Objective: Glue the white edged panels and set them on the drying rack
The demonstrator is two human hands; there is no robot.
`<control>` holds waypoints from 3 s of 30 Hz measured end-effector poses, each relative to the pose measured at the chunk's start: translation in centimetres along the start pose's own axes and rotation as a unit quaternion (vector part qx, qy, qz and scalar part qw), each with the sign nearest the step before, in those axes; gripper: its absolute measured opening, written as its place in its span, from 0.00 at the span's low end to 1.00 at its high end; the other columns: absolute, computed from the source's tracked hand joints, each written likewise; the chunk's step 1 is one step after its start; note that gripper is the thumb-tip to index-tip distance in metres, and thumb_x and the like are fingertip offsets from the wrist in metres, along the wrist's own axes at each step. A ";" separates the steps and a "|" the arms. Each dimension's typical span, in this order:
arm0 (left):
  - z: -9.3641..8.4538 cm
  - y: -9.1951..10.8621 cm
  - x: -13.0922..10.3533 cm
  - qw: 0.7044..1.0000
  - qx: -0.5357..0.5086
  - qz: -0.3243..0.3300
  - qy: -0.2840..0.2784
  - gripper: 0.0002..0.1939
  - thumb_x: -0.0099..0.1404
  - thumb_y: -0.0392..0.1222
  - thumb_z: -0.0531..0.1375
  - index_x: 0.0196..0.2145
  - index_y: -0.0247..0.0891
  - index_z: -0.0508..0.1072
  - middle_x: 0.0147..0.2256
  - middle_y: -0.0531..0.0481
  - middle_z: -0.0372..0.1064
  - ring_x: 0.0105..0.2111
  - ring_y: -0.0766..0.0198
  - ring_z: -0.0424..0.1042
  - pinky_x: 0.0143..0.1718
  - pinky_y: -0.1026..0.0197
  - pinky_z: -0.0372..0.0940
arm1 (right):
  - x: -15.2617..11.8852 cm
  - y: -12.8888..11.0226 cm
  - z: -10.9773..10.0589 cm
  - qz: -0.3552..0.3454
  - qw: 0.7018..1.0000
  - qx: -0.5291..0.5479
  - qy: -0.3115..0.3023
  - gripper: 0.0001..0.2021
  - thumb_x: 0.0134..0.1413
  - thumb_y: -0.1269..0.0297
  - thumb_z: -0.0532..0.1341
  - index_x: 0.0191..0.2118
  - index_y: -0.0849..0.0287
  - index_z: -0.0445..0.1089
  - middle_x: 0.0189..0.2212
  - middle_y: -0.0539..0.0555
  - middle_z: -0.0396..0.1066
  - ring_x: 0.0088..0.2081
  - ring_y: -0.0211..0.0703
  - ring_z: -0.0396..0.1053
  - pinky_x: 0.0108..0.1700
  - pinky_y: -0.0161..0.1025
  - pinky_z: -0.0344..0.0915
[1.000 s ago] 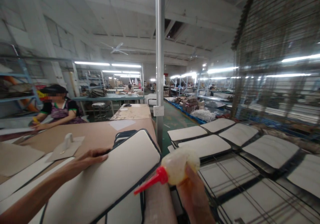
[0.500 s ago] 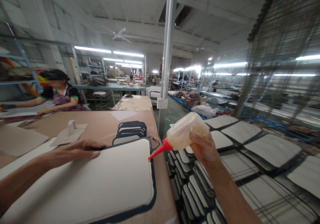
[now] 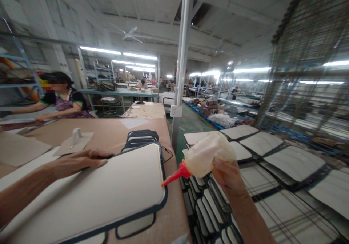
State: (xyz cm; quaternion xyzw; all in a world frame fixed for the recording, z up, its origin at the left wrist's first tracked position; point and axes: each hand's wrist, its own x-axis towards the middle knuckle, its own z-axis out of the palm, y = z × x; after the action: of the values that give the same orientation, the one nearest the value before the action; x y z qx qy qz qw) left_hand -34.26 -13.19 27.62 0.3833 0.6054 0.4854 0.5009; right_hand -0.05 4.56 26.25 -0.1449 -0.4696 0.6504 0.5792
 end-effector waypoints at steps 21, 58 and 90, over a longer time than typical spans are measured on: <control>-0.1 -3.8 1.2 0.998 -0.051 -0.017 -0.043 0.22 0.53 0.46 0.65 0.45 0.37 0.76 0.36 0.45 0.77 0.36 0.50 0.75 0.35 0.58 0.69 | -1.8 1.8 -1.8 -0.093 0.984 -0.017 0.151 0.28 0.26 0.65 0.71 0.43 0.54 0.72 0.34 0.55 0.77 0.36 0.53 0.74 0.46 0.53 0.67; 3.1 -8.0 3.5 0.986 -0.162 0.020 -0.006 0.17 0.55 0.42 0.65 0.43 0.40 0.77 0.39 0.48 0.77 0.33 0.61 0.75 0.30 0.67 0.67 | -3.6 3.9 0.1 -0.147 0.966 0.002 0.214 0.28 0.30 0.65 0.73 0.44 0.53 0.72 0.32 0.49 0.76 0.32 0.41 0.73 0.36 0.35 0.70; 4.9 -5.0 3.8 0.981 -0.189 0.019 0.048 0.18 0.48 0.43 0.70 0.36 0.32 0.77 0.25 0.46 0.77 0.22 0.64 0.72 0.22 0.66 0.65 | -6.4 5.0 1.4 -0.087 0.979 -0.018 0.184 0.30 0.35 0.71 0.67 0.51 0.51 0.68 0.41 0.52 0.75 0.36 0.47 0.73 0.36 0.40 0.71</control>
State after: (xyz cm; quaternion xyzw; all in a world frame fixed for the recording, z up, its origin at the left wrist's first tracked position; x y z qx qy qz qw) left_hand -30.14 -9.76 21.75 0.2693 0.5187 0.6187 0.5249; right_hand -2.33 -1.16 20.84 -0.2307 -0.3777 0.5509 0.7075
